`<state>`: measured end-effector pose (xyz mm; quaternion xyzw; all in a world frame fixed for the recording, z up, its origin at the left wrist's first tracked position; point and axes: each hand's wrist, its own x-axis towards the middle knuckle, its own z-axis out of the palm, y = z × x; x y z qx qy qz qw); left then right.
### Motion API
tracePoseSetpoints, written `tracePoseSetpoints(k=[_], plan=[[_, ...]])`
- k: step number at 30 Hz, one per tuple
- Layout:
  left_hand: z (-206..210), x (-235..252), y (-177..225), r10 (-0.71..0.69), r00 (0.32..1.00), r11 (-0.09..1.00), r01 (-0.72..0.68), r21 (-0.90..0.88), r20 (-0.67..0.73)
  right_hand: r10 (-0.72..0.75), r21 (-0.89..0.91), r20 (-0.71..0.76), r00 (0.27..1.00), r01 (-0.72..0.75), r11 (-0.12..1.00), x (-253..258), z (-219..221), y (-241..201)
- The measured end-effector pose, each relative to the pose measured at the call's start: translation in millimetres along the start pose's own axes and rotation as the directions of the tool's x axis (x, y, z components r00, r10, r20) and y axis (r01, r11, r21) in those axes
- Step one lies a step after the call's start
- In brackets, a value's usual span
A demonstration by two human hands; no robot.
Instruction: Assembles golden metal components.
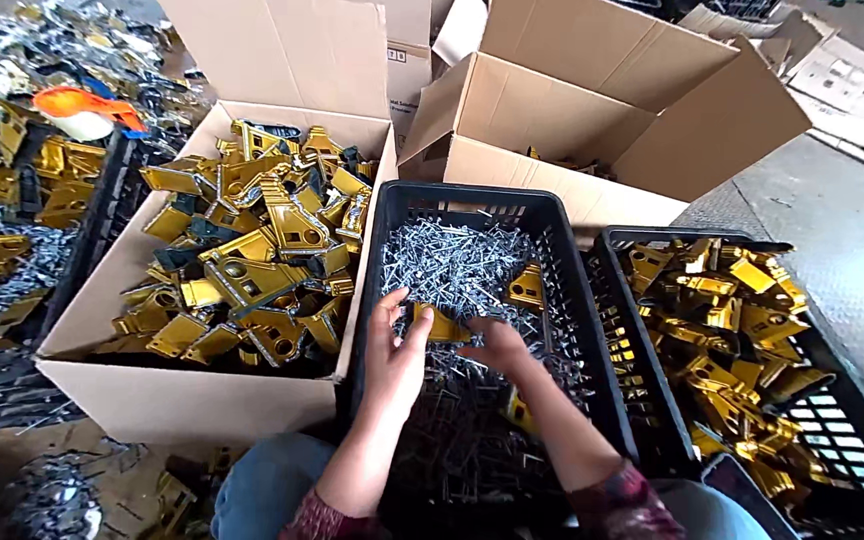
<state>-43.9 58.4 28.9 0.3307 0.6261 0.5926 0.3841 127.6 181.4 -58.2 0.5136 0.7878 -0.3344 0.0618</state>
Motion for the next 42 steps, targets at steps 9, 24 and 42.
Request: tracePoseSetpoints(k=[9, 24, 42], plan=[[-3, -2, 4, -0.136, 0.98, 0.976, 0.107, -0.189, -0.147, -0.249, 0.79, -0.096, 0.964, 0.226, 0.57, -23, -12, -46], [-14, 7, 10, 0.091, 0.992, 0.947, -0.113, -0.3, -0.086, -0.006, 0.012, -0.025, 1.0, 0.006, 1.0, 12, 67, -104], [34, -27, -6, -0.223, 0.915, 0.808, 0.366, -0.461, 0.335, -0.223, 0.825, -0.491, 0.842, 0.531, 0.192, -128, -19, -43]])
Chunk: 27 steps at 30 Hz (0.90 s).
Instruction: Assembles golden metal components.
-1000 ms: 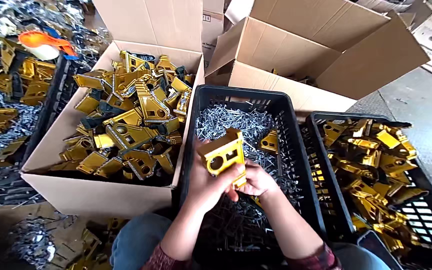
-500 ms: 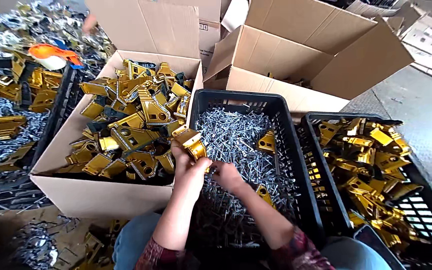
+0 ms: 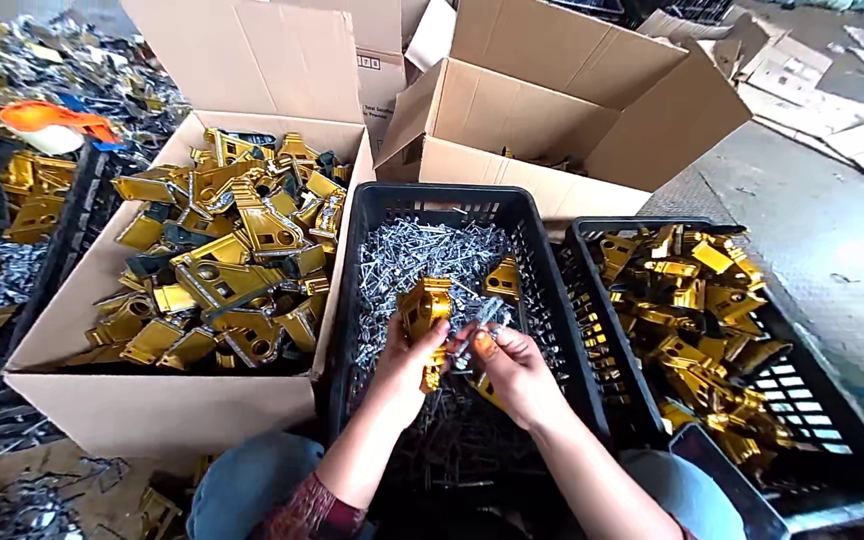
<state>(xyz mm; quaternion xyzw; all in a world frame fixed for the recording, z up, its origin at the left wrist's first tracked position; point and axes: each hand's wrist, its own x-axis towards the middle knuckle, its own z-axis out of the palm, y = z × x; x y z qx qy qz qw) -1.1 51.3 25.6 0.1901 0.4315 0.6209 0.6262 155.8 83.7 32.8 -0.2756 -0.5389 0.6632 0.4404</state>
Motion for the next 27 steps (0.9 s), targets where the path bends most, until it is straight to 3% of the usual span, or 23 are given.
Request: tracePoseSetpoints(k=[3, 8, 12, 14, 17, 20, 24, 27], plan=[[-2, -2, -12, 0.022, 0.991, 0.999, -0.018, -0.034, 0.136, -0.182, -0.081, -0.083, 0.98, 0.175, 0.981, 2, 4, 12], [0, -3, -16, 0.074, 0.956, 0.997, -0.082, 0.016, 0.286, -0.204, -0.061, -0.054, 0.977, 0.201, 0.978, 1, -1, 26], [-6, -3, -11, 0.072, 0.936, 0.988, -0.114, 0.104, 0.345, -0.423, -0.386, 0.083, 0.903, 0.42, 0.821, 5, -14, 22], [-8, -3, -10, 0.078, 0.935, 0.98, -0.136, 0.145, 0.347, -0.471, -0.446, 0.105, 0.876, 0.465, 0.765, 7, -17, 19], [-8, -3, -8, 0.088, 0.947, 0.973, -0.148, 0.177, 0.308, -0.43, -0.404, 0.082, 0.899, 0.424, 0.81, 7, -21, 18], [-6, -3, -8, 0.076, 0.959, 0.967, -0.138, 0.214, 0.274, -0.293, -0.306, 0.008, 0.956, 0.281, 0.909, 4, -19, 16], [-6, -4, -7, 0.016, 0.967, 0.966, -0.081, 0.247, 0.255, -0.134, -0.074, -0.076, 0.988, 0.128, 0.989, 1, -13, 13], [-4, -5, -5, -0.048, 0.966, 0.955, -0.03, 0.295, 0.254, 0.025, 0.154, -0.18, 0.983, 0.003, 0.988, -1, -8, 10]])
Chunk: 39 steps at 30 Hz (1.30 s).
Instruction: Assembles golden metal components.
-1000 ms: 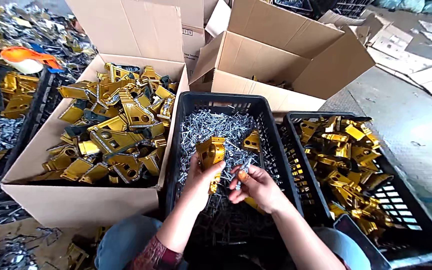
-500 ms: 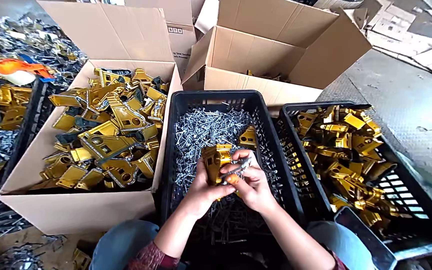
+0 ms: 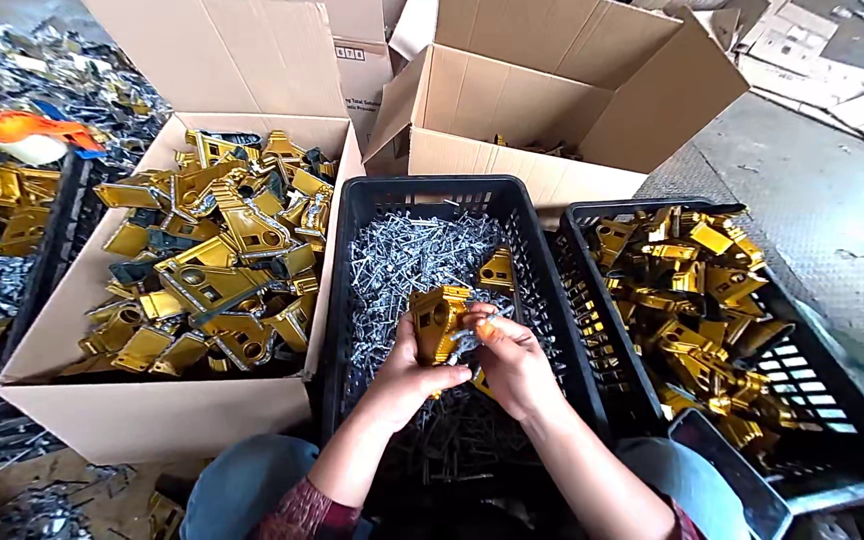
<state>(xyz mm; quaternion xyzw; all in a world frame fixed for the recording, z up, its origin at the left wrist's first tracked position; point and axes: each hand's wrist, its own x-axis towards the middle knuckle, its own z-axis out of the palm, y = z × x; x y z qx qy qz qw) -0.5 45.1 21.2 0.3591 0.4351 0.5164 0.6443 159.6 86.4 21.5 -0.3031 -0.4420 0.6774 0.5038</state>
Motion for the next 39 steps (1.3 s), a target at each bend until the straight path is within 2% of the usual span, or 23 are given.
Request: tracePoseSetpoints(k=[5, 7, 11, 12, 14, 16, 17, 18, 19, 20, 22, 23, 24, 26, 27, 29, 30, 31, 32, 33, 35, 36, 39], plan=[[0, 2, 2, -0.02, 0.999, 1.0, 0.02, 0.0, -0.047, 0.147, 0.15, -0.16, 0.976, -0.123, 0.981, 3, 2, 0], [0, 4, 1, -0.014, 0.994, 1.0, 0.016, 0.013, -0.111, 0.135, 0.086, -0.172, 0.976, -0.122, 0.989, 4, -1, 0], [-4, 5, 5, 0.02, 0.971, 0.999, -0.03, -0.041, -0.239, 0.112, -0.039, -0.076, 0.991, -0.116, 0.993, 6, -11, -15], [-6, 6, 7, 0.039, 0.957, 0.998, -0.052, -0.04, -0.287, 0.133, -0.112, -0.059, 0.989, -0.139, 0.984, 8, -17, -20], [-12, 8, 11, 0.074, 0.92, 0.996, -0.09, -0.024, -0.384, 0.228, -0.42, 0.038, 0.973, -0.191, 0.887, 10, -37, -26], [-17, 11, 15, 0.099, 0.888, 0.991, -0.129, -0.037, -0.449, 0.387, -0.733, 0.106, 0.916, -0.191, 0.653, 12, -56, -39], [-18, 11, 17, 0.111, 0.876, 0.988, -0.15, -0.045, -0.469, 0.4, -0.809, 0.071, 0.914, -0.182, 0.559, 12, -66, -50], [-19, 11, 19, 0.128, 0.869, 0.984, -0.171, -0.046, -0.477, 0.333, -0.837, -0.017, 0.943, -0.196, 0.511, 12, -76, -68], [-20, 10, 21, 0.146, 0.869, 0.981, -0.19, -0.048, -0.473, 0.197, -0.828, -0.141, 0.97, -0.225, 0.513, 14, -88, -91], [-20, 9, 22, 0.162, 0.869, 0.978, -0.206, -0.044, -0.467, -0.014, -0.812, -0.278, 0.96, -0.227, 0.538, 22, -104, -116], [-20, 5, 22, 0.177, 0.872, 0.976, -0.214, -0.031, -0.457, -0.428, -0.827, -0.407, 0.807, -0.127, 0.547, 45, -156, -174], [-19, 4, 22, 0.175, 0.872, 0.977, -0.211, -0.029, -0.457, -0.6, -0.878, -0.37, 0.709, -0.057, 0.475, 54, -185, -202], [-19, 4, 23, 0.177, 0.871, 0.976, -0.216, -0.033, -0.459, -0.722, -0.936, -0.268, 0.638, 0.004, 0.352, 60, -215, -228], [-19, 5, 24, 0.182, 0.87, 0.974, -0.225, -0.04, -0.458, -0.832, -0.991, -0.122, 0.542, -0.022, 0.131, 67, -250, -259], [-20, 6, 25, 0.184, 0.869, 0.973, -0.228, -0.042, -0.459, -0.831, -0.996, -0.084, 0.549, -0.05, 0.068, 68, -251, -259], [-22, 6, 26, 0.173, 0.874, 0.976, -0.214, -0.04, -0.455, -0.707, -0.998, -0.041, 0.706, -0.066, -0.008, 59, -219, -231], [-22, 7, 26, 0.166, 0.879, 0.978, -0.204, -0.04, -0.448, -0.602, -0.999, -0.038, 0.798, -0.041, 0.009, 52, -194, -204], [-22, 7, 26, 0.159, 0.889, 0.98, -0.195, -0.041, -0.43, -0.467, -0.995, -0.051, 0.883, -0.006, 0.098, 44, -167, -173], [-20, 6, 26, 0.15, 0.899, 0.981, -0.187, -0.05, -0.411, -0.293, -0.963, -0.067, 0.954, 0.015, 0.269, 35, -139, -141], [-18, 4, 24, 0.135, 0.913, 0.983, -0.172, -0.064, -0.386, -0.141, -0.88, -0.019, 0.99, 0.051, 0.473, 28, -117, -110], [-13, 1, 21, 0.099, 0.946, 0.981, -0.145, -0.127, -0.309, 0.082, -0.587, 0.156, 0.984, 0.026, 0.809, 18, -77, -65], [-11, -1, 17, 0.098, 0.961, 0.977, -0.142, -0.157, -0.257, 0.156, -0.421, 0.262, 0.952, -0.033, 0.907, 14, -59, -50], [-7, -2, 7, 0.209, 0.967, 0.969, -0.224, -0.1, -0.144, 0.227, -0.139, 0.511, 0.829, -0.18, 0.974, 6, -28, -20]])
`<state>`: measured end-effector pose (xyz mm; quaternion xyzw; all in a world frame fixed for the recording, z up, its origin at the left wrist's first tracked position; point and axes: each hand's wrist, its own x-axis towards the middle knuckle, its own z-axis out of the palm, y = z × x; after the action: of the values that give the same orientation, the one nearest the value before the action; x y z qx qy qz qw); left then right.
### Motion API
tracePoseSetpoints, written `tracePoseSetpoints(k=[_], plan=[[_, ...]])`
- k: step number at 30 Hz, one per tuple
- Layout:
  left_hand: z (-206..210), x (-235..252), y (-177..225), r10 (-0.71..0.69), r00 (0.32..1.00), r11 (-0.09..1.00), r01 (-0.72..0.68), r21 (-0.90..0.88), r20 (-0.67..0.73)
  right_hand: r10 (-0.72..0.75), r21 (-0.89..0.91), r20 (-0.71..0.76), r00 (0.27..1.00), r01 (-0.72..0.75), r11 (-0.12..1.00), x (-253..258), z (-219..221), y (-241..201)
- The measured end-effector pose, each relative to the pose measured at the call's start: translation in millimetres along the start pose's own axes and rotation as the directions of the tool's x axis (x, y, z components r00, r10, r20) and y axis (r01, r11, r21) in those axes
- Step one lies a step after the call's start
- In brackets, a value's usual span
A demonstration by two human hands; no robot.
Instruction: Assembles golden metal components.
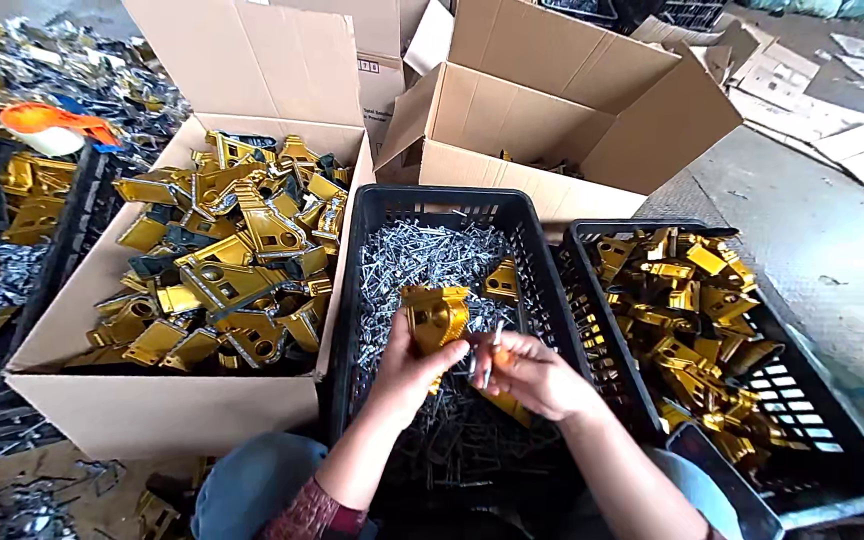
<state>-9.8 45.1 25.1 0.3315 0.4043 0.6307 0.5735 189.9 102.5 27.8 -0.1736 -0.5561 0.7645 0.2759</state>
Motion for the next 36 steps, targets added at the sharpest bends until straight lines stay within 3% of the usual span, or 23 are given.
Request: tracePoseSetpoints(k=[3, 5, 7, 9, 10, 12, 14, 16, 18, 20, 23, 29, 31, 36], plan=[[-1, 1, 3, 0.051, 0.998, 0.995, -0.052, 0.086, 0.023, -0.009, 0.187, 0.164, 0.986, -0.022, 0.982, 0, -3, 19], [-2, 1, 5, 0.061, 0.998, 0.976, -0.065, 0.208, 0.028, 0.011, 0.145, 0.179, 0.984, -0.038, 0.989, -5, -6, 21], [-4, 0, 1, 0.095, 0.994, 0.922, -0.108, 0.373, 0.053, 0.053, -0.13, 0.068, 0.996, -0.044, 0.991, -8, -3, 13], [-6, 2, 0, 0.086, 0.989, 0.821, -0.139, 0.554, 0.12, 0.054, -0.469, -0.118, 0.992, -0.104, 0.877, -5, 2, 6], [-7, 2, 0, 0.049, 0.986, 0.774, -0.139, 0.617, 0.16, 0.052, -0.521, -0.191, 0.98, -0.147, 0.841, -3, 2, 8], [-8, 2, 0, -0.009, 0.981, 0.693, -0.134, 0.708, 0.194, 0.094, -0.453, -0.283, 0.955, -0.219, 0.864, -1, 1, 10], [-9, 4, -5, 0.007, 0.99, 0.695, -0.108, 0.711, 0.144, 0.135, -0.37, -0.312, 0.941, -0.251, 0.895, -1, 0, 8], [-9, 6, -8, 0.031, 0.999, 0.782, -0.041, 0.622, 0.028, 0.12, -0.369, -0.366, 0.923, -0.262, 0.892, -2, -5, 2], [-7, 7, -6, 0.004, 0.996, 0.88, 0.041, 0.474, -0.093, 0.004, -0.449, -0.455, 0.89, -0.233, 0.863, -4, -10, -5], [-7, 9, -4, 0.011, 0.99, 0.884, 0.057, 0.463, -0.144, -0.221, -0.543, -0.517, 0.827, -0.117, 0.832, -6, -15, -6], [-7, 8, -4, 0.057, 0.996, 0.822, -0.005, 0.57, -0.074, -0.421, -0.571, -0.449, 0.788, 0.11, 0.814, -9, -16, -9], [-3, 0, -6, -0.022, 0.992, 0.876, -0.042, 0.481, 0.126, -0.532, -0.758, -0.156, 0.832, 0.245, 0.605, 1, -15, 11], [-3, -1, -8, 0.031, 0.993, 0.868, -0.084, 0.489, 0.115, -0.536, -0.778, -0.11, 0.837, 0.263, 0.571, 4, -14, 14], [-2, -2, -9, 0.032, 0.999, 0.859, -0.032, 0.511, 0.009, -0.529, -0.827, -0.037, 0.848, 0.271, 0.493, 6, -15, 19]])
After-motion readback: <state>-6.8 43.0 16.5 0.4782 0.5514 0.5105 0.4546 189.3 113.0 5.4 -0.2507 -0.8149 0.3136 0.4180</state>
